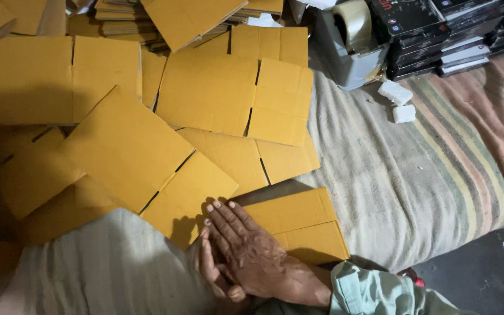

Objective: The person folds flat yellow cardboard blanks into open boxes. They press crease lines flat with both hands, fold the side panels, tuck tabs to form the box shape, and set completed boxes onto a pile of folded boxes beside them.

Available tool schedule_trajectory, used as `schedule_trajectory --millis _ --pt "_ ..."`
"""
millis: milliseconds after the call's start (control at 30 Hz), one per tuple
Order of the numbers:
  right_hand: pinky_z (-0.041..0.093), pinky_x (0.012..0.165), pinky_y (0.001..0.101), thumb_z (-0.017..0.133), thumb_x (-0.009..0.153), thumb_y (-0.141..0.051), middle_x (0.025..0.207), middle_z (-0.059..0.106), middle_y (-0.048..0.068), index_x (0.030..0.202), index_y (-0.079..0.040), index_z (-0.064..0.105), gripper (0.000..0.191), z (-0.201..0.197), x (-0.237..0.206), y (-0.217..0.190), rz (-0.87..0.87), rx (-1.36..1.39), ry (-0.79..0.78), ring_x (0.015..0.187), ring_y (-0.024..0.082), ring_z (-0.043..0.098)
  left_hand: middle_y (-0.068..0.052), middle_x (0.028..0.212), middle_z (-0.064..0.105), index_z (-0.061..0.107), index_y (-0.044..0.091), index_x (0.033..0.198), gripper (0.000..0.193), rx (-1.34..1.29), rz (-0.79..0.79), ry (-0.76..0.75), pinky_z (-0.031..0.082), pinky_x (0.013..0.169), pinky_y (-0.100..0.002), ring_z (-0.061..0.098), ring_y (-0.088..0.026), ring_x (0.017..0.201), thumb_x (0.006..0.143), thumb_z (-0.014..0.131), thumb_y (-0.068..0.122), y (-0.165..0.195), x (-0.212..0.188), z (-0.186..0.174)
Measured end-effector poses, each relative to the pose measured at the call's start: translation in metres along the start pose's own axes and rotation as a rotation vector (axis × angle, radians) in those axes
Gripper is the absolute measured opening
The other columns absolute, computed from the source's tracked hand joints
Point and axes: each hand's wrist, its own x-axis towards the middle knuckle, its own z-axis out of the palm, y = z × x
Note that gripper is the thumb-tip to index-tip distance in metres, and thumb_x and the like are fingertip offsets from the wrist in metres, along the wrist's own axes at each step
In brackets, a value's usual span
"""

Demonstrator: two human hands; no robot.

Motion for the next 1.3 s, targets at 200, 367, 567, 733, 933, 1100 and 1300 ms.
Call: schedule_trajectory --millis 200,367,567,733,933,1100,1300 --pt "0.008 0.124 0.0498 0.053 0.093 -0.041 0.161 0.028 0.03 0.151 0.011 0.034 0.08 -0.007 -0.021 0.044 0.115 0.283 0.07 0.155 0.04 0.016 -0.032 0.154 0.042 0.039 -0.007 0.152 0.086 0.107 0.017 -0.382 0.039 0.123 -0.056 0.045 -0.046 0.146 0.11 0.021 0.066 0.005 0.012 -0.03" --pt "0.013 0.124 0.0569 0.043 0.104 -0.041 0.159 0.03 0.034 0.149 0.014 0.034 0.071 -0.015 -0.076 0.09 0.387 -0.008 0.362 0.152 0.047 0.023 -0.025 0.159 0.043 0.044 -0.001 0.152 0.07 0.172 0.039 -0.531 0.034 0.126 -0.057 0.04 -0.047 0.152 0.111 0.026 0.053 0.03 0.041 -0.033" --pt "0.012 0.116 0.0594 0.044 0.1 -0.048 0.153 0.027 0.04 0.146 0.017 0.033 0.08 -0.005 -0.064 0.08 0.523 -0.06 0.23 0.145 0.051 0.019 -0.022 0.16 0.043 0.049 -0.001 0.149 0.057 0.204 -0.028 -0.819 0.028 0.124 -0.057 0.035 -0.047 0.152 0.111 0.037 0.04 0.058 0.082 -0.004" --pt "0.011 0.123 0.0582 0.055 0.089 -0.041 0.159 0.029 0.032 0.149 0.008 0.036 0.08 -0.002 -0.038 0.047 0.233 0.016 0.227 0.151 0.047 0.021 -0.022 0.158 0.043 0.05 0.002 0.148 0.057 0.297 0.059 -0.891 0.022 0.123 -0.059 0.034 -0.044 0.148 0.107 0.042 0.04 0.069 0.086 0.032" --pt "0.022 0.115 0.0597 0.059 0.087 -0.037 0.154 0.033 0.03 0.146 -0.002 0.044 0.07 -0.02 -0.074 0.056 0.473 -0.016 0.217 0.143 0.049 0.032 -0.027 0.152 0.041 0.05 0.003 0.147 0.06 0.463 0.059 -0.943 0.023 0.117 -0.059 0.033 -0.045 0.144 0.1 0.049 0.04 0.068 0.082 0.018" --pt "0.043 0.104 0.0535 0.058 0.092 -0.027 0.157 0.03 0.035 0.147 -0.003 0.046 0.061 -0.028 -0.086 0.062 0.643 0.276 0.294 0.135 0.051 0.041 -0.029 0.153 0.041 0.049 -0.004 0.143 0.058 0.497 -0.004 -0.904 0.03 0.114 -0.053 0.033 -0.047 0.143 0.1 0.053 0.034 0.074 0.083 0.018" --pt "0.033 0.11 0.0597 0.052 0.095 -0.032 0.153 0.039 0.027 0.148 -0.006 0.047 0.06 -0.021 -0.056 0.09 0.61 0.061 0.302 0.141 0.052 0.035 -0.026 0.152 0.043 0.048 -0.001 0.147 0.052 0.459 -0.057 -0.966 0.032 0.113 -0.056 0.033 -0.047 0.144 0.105 0.049 0.031 0.063 0.09 0.055"
